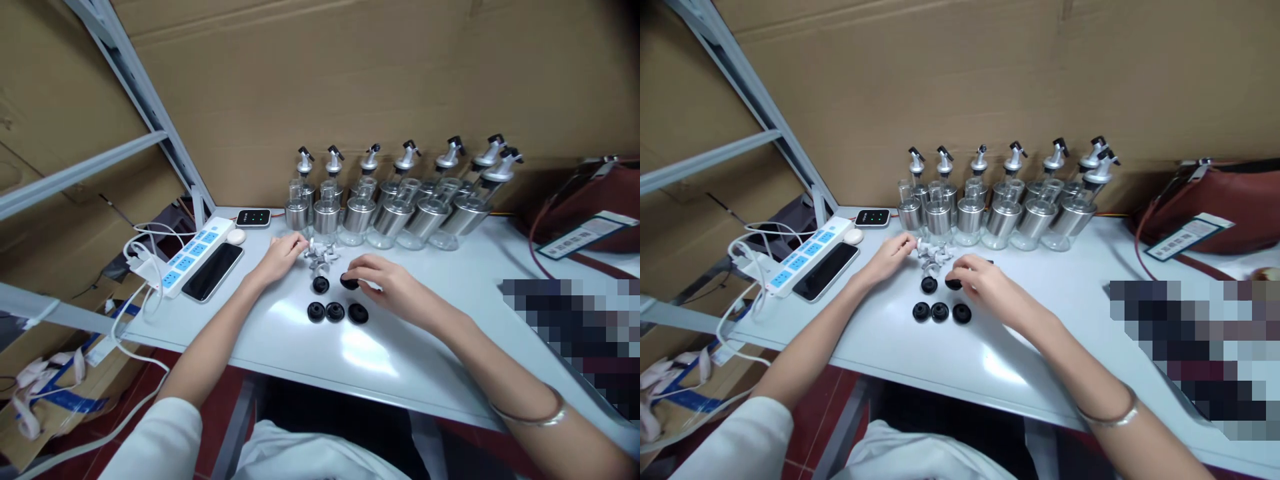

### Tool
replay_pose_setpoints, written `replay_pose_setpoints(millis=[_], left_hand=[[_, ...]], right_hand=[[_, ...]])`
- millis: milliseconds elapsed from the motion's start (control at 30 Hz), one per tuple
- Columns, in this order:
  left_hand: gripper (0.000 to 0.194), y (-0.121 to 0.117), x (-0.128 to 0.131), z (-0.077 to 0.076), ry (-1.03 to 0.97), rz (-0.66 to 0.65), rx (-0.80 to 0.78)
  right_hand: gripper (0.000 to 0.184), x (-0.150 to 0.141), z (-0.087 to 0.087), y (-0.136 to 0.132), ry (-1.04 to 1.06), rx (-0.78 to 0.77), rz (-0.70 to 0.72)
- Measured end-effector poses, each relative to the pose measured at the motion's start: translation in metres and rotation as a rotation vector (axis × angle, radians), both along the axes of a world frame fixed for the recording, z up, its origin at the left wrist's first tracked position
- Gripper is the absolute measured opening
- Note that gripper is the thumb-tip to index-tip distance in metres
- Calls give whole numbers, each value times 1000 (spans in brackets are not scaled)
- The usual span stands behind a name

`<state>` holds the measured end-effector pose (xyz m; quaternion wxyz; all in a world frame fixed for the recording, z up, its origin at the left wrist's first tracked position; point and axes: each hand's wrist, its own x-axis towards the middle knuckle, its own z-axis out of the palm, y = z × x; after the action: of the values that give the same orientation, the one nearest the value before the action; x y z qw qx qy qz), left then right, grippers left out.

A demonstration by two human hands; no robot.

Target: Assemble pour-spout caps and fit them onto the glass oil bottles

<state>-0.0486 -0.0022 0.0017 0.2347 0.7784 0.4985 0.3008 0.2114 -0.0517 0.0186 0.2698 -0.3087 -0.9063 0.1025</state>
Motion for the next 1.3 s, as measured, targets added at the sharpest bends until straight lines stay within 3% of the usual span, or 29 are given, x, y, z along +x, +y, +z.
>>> replay_pose_setpoints(millis=[133,300,467,600,733,867,1000,1100,1167,1233,1300], left_hand=[[21,1,2,-13,146,-5,0],[18,1,0,-22,282,-69,39],[26,-8,0,-5,243,-46,114],[13,-20,6,12,106,-201,-61],[22,-27,15,13,129,-353,-119],[20,-29,19,13,109,-390,-131],[19,-31,20,16,118,-457,-199],[22,-32,21,16,121,-444,-263],[28,-34,22,17,101,-393,-313],[31,-35,22,19,67,-331,-301],[30,-36,23,20,38,-314,-240]], right_hand=[[37,-10,-10,-3,-98,-125,30],[33,-12,-6,-9,-128,-211,13],[29,-7,3,-13,-123,-288,-7],[35,-5,9,-16,-125,-424,-59],[44,-5,4,-15,-169,-472,-32],[42,-6,-2,-14,-139,-470,-12],[43,-4,4,-14,-77,-458,-11],[26,10,8,-3,118,-306,-178],[19,28,6,12,349,-80,-436],[26,53,1,30,628,94,-720],[39,80,-7,47,779,153,-876]])
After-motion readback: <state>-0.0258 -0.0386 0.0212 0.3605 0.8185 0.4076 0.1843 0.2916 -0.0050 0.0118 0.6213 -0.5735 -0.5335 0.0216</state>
